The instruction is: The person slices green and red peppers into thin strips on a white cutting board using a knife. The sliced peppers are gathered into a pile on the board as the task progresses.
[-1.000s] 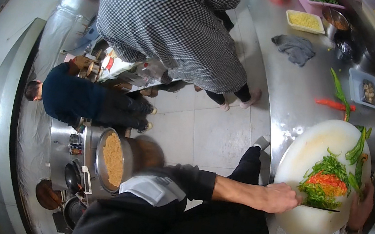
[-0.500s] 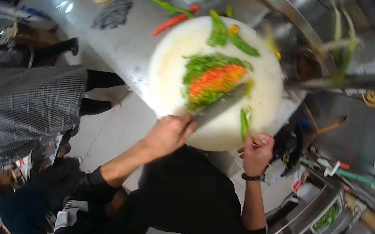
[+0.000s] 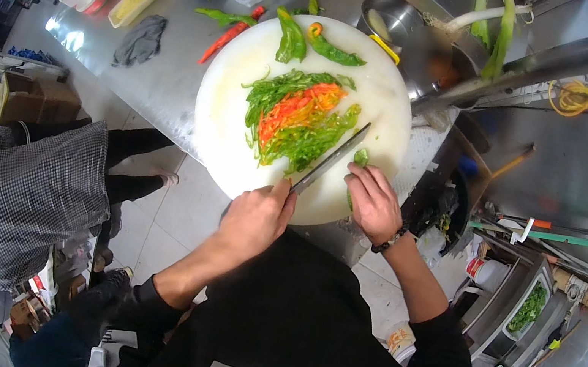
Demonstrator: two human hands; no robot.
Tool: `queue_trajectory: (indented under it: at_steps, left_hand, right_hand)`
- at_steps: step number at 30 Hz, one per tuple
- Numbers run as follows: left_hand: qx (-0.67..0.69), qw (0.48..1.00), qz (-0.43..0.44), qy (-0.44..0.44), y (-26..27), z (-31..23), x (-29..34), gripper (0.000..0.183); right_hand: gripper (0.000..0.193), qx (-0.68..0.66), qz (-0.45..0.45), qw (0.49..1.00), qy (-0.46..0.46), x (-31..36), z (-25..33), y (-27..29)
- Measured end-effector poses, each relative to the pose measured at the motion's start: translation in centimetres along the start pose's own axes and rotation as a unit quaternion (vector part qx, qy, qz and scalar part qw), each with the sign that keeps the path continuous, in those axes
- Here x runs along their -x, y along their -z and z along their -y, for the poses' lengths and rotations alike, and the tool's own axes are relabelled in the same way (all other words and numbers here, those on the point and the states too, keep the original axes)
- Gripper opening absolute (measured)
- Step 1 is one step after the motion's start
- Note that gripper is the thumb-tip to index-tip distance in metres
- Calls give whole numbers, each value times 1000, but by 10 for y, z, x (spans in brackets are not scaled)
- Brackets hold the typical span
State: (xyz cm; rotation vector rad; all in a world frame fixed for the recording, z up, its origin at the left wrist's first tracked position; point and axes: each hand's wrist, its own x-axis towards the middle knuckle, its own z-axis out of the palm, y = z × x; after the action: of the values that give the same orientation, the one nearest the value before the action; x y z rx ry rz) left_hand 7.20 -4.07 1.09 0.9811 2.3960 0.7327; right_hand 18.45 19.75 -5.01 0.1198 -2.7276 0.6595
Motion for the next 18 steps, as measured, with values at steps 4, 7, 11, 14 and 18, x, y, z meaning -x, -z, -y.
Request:
queue_trajectory:
  at_steps: [4, 7, 11, 14, 18]
  left_hand:
    - [19, 1000, -5, 4, 2, 3, -4, 18]
    - [24, 999, -23, -8, -5, 9, -1, 18]
    - [24, 999, -26, -31, -5, 10, -4, 18]
    - [15, 999, -15, -40, 4, -3, -8, 18]
    - [-21, 999, 10, -32, 5, -22, -17, 18]
  right_hand:
    - [24, 4, -34, 999, 3, 6, -17, -2]
    - [25, 34, -71, 997, 6, 13, -21, -9]
    - [27, 46, -73, 996, -9, 21, -26, -13]
    - [32, 34, -63, 997, -21, 17, -27, -11]
    - [34, 47, -52, 997, -18, 11, -28, -8]
